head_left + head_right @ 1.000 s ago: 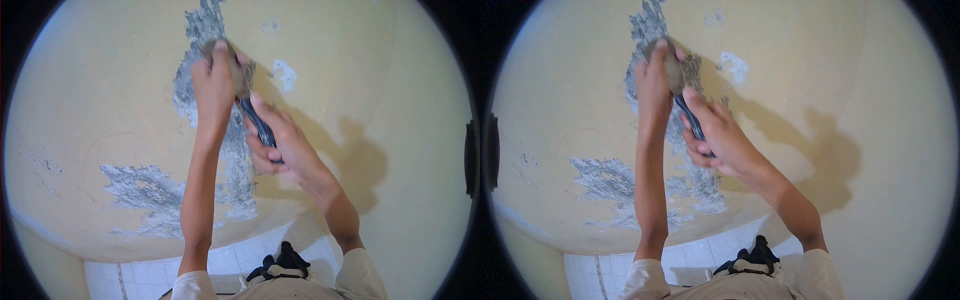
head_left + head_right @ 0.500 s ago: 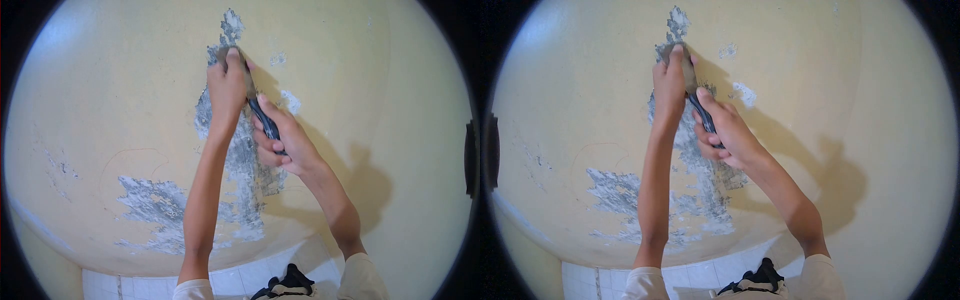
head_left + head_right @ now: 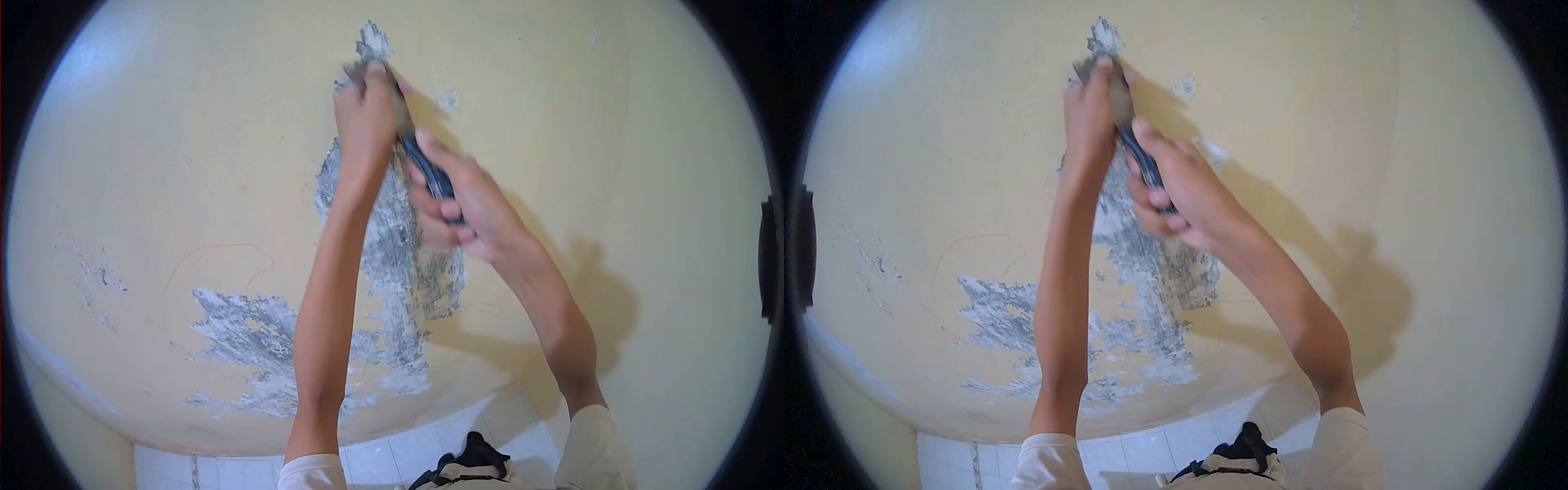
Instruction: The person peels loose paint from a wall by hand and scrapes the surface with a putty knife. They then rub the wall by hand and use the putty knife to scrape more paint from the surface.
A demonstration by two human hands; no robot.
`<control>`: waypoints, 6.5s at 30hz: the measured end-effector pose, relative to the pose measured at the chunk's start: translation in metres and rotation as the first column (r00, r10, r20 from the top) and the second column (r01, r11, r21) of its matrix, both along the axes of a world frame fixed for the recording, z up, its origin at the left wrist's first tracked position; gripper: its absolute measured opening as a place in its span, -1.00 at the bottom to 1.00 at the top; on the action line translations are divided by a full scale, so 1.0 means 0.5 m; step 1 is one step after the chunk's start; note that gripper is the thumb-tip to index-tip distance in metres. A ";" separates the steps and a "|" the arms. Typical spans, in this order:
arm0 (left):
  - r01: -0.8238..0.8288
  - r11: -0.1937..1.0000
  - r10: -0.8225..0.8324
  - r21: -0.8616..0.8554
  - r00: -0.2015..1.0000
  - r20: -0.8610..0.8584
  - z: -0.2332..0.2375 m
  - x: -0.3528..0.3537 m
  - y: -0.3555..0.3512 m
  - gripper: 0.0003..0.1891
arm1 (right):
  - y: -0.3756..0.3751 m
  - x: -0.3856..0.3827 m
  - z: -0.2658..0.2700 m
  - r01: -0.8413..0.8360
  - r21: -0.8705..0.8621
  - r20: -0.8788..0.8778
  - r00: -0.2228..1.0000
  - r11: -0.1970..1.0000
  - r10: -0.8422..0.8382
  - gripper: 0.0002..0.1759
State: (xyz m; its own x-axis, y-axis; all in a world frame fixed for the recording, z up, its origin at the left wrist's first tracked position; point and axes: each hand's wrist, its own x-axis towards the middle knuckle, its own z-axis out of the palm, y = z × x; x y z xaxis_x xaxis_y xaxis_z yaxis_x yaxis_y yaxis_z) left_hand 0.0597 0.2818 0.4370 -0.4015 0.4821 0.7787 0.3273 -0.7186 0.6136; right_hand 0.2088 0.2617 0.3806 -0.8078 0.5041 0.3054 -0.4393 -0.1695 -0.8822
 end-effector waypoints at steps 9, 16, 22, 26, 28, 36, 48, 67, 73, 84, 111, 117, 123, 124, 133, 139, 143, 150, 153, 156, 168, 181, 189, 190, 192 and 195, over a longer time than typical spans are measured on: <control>0.050 0.998 -0.049 -0.024 0.998 0.046 0.038 0.020 -0.002 -0.69 | 0.009 -0.004 0.019 -0.006 0.003 -0.048 0.999 1.000 0.007 -0.53; -0.027 0.999 0.029 0.029 0.998 -0.059 0.023 -0.002 0.016 -0.66 | 0.007 -0.008 0.020 -0.042 -0.032 -0.048 0.998 0.999 0.041 -0.53; -0.060 0.993 0.055 -0.104 0.997 -0.051 0.047 0.023 -0.020 -0.65 | 0.009 -0.001 0.038 -0.115 -0.059 -0.133 0.985 0.992 0.106 -0.53; -0.115 0.992 0.119 0.046 0.989 -0.090 0.070 0.021 -0.004 -0.56 | 0.036 0.000 0.072 -0.089 0.051 -0.070 0.993 0.995 0.093 -0.54; -0.084 0.996 0.084 0.003 0.992 -0.098 0.100 0.024 -0.013 -0.55 | 0.030 0.009 0.077 -0.073 0.091 -0.101 0.992 0.993 0.082 -0.53; -0.394 0.906 0.422 0.152 0.861 -0.283 0.095 -0.021 -0.017 -0.48 | 0.010 0.003 0.080 0.205 0.199 -0.139 0.974 0.958 -0.180 -0.51; -0.518 0.449 0.883 0.728 0.132 -0.451 0.191 -0.129 -0.033 -0.57 | -0.154 0.144 -0.693 0.520 -0.328 0.408 0.831 0.789 -0.378 -0.42; -0.507 0.318 0.851 0.802 -0.221 -0.477 0.143 -0.079 -0.076 -0.72 | -0.025 0.238 -0.677 0.260 -0.153 0.455 0.875 0.954 -0.165 -0.49; -0.411 0.241 0.809 0.879 -0.415 -0.416 0.096 -0.091 -0.052 -0.58 | 0.031 0.284 -0.695 0.210 -0.181 0.514 0.853 0.961 -0.090 -0.50; -0.584 0.254 0.879 0.771 -0.193 -0.435 0.139 -0.021 -0.060 -0.86 | 0.146 0.315 -0.699 0.147 -0.019 0.536 0.836 0.989 -0.114 -0.51; -0.793 0.359 0.502 0.493 -0.281 -0.818 0.217 0.106 -0.079 -0.83 | 0.133 0.302 -0.709 0.028 -0.058 0.517 0.856 0.998 0.006 -0.57; -0.865 0.181 0.638 0.468 -0.259 -0.725 0.229 -0.010 -0.133 -0.76 | 0.103 0.333 -0.717 0.027 -0.088 0.529 0.848 0.996 0.024 -0.55; -0.673 0.403 0.763 0.620 -0.127 -0.634 0.188 -0.016 -0.088 -0.68 | 0.109 0.360 -0.752 0.027 -0.078 0.560 0.828 0.997 0.021 -0.53; -0.657 0.386 0.782 0.648 -0.139 -0.607 0.186 -0.019 -0.080 -0.71 | 0.112 0.362 -0.749 0.030 -0.076 0.563 0.826 0.997 0.018 -0.53; -0.443 0.416 0.798 0.794 -0.241 -0.552 0.167 -0.018 -0.074 -0.81 | 0.135 0.365 -0.723 0.117 -0.060 0.557 0.828 0.991 -0.064 -0.54; -0.507 0.442 0.766 0.740 -0.215 -0.605 0.156 -0.014 -0.062 -0.79 | 0.131 0.375 -0.731 0.112 -0.084 0.596 0.802 0.990 -0.040 -0.54; -0.616 0.314 0.832 0.723 -0.187 -0.521 0.109 0.014 -0.047 -0.80 | 0.130 0.375 -0.732 0.094 -0.080 0.584 0.812 0.992 -0.030 -0.53; -0.732 0.487 0.845 0.476 0.258 -0.468 0.063 0.067 -0.043 -0.81 | 0.136 0.362 -0.730 0.090 -0.104 0.561 0.828 0.990 -0.017 -0.52; -0.751 0.413 0.858 0.516 0.130 -0.497 0.096 0.052 -0.049 -0.82 | 0.138 0.360 -0.729 0.088 -0.080 0.551 0.834 0.993 -0.030 -0.52; -0.725 0.356 0.841 0.590 -0.026 -0.540 0.109 0.050 -0.049 -0.84 | 0.141 0.359 -0.732 0.094 -0.077 0.557 0.830 0.993 -0.035 -0.51; -0.693 0.278 0.636 0.665 -0.386 -0.668 0.162 0.071 -0.057 -0.83 | 0.135 0.367 -0.749 0.110 -0.075 0.568 0.821 0.991 -0.048 -0.53; -0.572 0.313 0.801 0.758 -0.270 -0.535 0.022 0.060 -0.056 -0.77 | 0.105 0.367 -0.744 0.098 -0.055 0.530 0.846 0.994 -0.054 -0.53; -0.659 0.546 0.697 0.517 0.016 -0.717 -0.199 0.075 0.034 -0.49 | 0.068 0.370 -0.718 0.135 -0.020 0.587 0.803 0.991 -0.098 -0.56; -0.594 0.723 0.527 0.351 0.147 -0.837 -0.277 0.099 0.012 -0.54 | 0.064 0.359 -0.701 0.170 0.028 0.562 0.812 0.985 -0.156 -0.57; -0.552 0.821 0.386 0.145 0.350 -0.854 -0.437 0.162 -0.059 -0.93 | 0.053 0.350 -0.665 0.205 0.044 0.539 0.819 0.978 -0.196 -0.61; -0.487 0.819 0.355 -0.303 0.845 -0.400 -0.595 0.197 -0.106 -0.77 | 0.031 0.324 -0.623 0.247 0.022 0.496 0.838 0.969 -0.225 -0.64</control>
State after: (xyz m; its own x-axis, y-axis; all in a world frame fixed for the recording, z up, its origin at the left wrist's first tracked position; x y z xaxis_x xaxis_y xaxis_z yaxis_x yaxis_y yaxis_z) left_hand 0.1582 0.2290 0.1392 -0.4030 0.6036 0.6879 0.7617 -0.1954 0.6177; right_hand 0.3706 0.2771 0.0691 -0.7008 0.7023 -0.1249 0.0184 -0.1572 -0.9874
